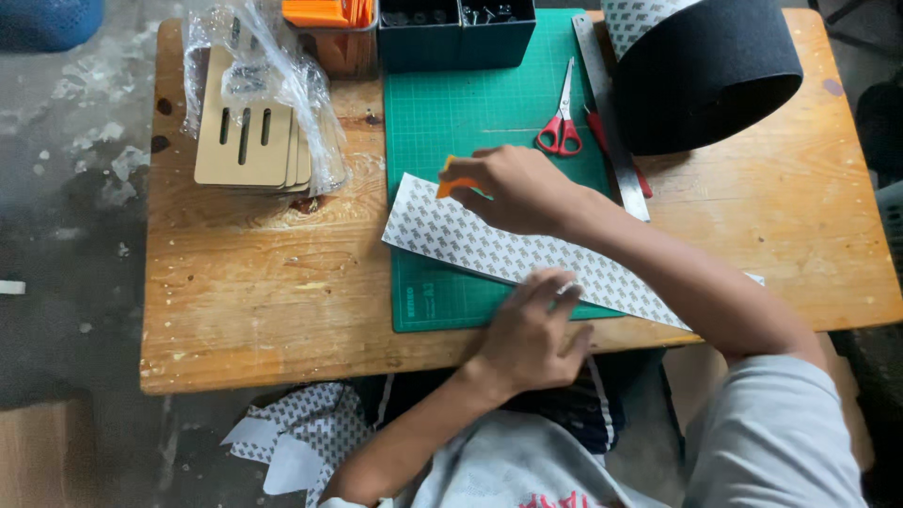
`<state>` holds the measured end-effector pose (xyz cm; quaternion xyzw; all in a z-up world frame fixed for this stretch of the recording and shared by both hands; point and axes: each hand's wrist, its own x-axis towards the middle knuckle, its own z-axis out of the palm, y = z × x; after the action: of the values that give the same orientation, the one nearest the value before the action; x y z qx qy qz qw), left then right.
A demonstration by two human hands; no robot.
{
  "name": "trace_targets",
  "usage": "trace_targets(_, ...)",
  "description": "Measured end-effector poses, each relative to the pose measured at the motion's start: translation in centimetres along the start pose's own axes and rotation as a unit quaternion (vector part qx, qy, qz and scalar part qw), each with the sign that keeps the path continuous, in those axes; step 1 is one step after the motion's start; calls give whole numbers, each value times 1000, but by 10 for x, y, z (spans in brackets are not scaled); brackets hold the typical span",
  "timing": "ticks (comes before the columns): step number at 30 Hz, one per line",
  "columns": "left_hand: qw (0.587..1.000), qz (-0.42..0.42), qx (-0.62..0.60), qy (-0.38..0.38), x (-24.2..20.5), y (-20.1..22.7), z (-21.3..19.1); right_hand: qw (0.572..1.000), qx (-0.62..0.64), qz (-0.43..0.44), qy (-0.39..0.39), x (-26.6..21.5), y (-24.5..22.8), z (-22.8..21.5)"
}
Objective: The person measures and cuts a strip of patterned adhesive tape using a ruler and utility knife. They then peel the backing off the tape and apply it to a piece of black felt material, smoothing it down with a plastic scraper. Finally, they trim the excess felt with scissors.
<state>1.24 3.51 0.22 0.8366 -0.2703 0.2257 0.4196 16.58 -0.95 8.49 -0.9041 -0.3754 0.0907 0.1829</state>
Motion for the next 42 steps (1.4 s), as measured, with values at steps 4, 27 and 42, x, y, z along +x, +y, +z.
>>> trace_targets(4, 991, -71, 56, 94, 12, -21, -68, 992, -84, 33, -94, -50, 2, -1)
trace_targets(27, 925, -217, 188, -250, 19, -50, -82, 964, -99, 207, -132, -192, 23, 17)
trace_targets(42, 921, -207, 201, -261, 15, -55, -80, 996, -85, 22, -34, -121, -11, 56)
